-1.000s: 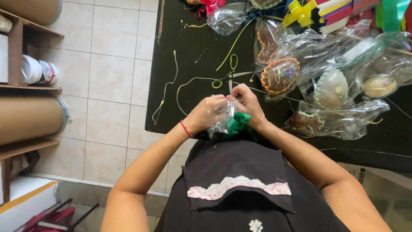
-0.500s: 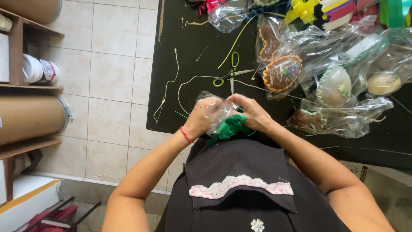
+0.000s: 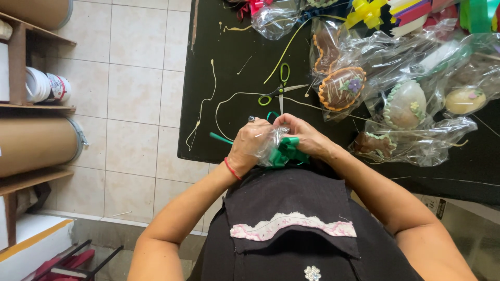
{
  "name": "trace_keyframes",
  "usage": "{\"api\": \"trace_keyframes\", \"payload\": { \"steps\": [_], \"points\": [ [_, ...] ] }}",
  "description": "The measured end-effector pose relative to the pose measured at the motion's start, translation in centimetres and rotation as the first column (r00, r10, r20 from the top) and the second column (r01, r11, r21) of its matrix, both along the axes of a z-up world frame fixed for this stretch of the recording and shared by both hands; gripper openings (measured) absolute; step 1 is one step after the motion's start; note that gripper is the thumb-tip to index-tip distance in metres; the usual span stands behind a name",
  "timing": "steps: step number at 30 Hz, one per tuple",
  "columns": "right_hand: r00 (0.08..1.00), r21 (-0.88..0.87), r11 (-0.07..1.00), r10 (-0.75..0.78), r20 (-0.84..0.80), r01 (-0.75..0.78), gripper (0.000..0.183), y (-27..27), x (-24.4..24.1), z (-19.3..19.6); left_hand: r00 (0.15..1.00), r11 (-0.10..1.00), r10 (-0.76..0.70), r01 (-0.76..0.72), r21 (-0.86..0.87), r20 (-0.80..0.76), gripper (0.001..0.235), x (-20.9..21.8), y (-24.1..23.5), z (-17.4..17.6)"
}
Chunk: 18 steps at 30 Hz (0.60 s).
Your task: Tying decorative ribbons and bows onto small packaged treats
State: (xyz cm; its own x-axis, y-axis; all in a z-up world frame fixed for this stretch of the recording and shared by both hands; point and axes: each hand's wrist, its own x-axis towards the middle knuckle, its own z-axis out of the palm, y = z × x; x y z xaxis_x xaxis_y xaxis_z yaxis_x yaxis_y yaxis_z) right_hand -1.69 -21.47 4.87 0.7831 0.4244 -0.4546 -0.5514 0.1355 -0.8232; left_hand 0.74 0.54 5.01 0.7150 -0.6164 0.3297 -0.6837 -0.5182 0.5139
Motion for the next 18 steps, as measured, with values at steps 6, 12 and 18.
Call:
{"api": "trace_keyframes", "payload": {
  "steps": [6, 12, 18],
  "points": [
    [0.967, -0.533, 0.836, 0.224, 0.122, -0.127, 0.029, -0.5, 1.4, 2.5, 0.988, 0.994, 0.107, -0.108, -0.011, -0.110, 0.006, -0.9, -0.4, -0.9],
    [0.946, -0.642, 0.759, 0.278, 0.168, -0.109, 0.017, -1.2, 1.2, 0.4, 0.964, 0.958, 0.243, -0.222, 0.183, -0.107, 0.010, -1.2, -1.7, 2.7],
    [0.889, -0.486, 0.864, 0.320, 0.327, -0.132, 0.019, -2.3, 2.0, 0.2, 0.962, 0.904, 0.270, -0.240, 0.352, -0.037, 0.006, -1.1, -1.8, 4.5]
  ]
}}
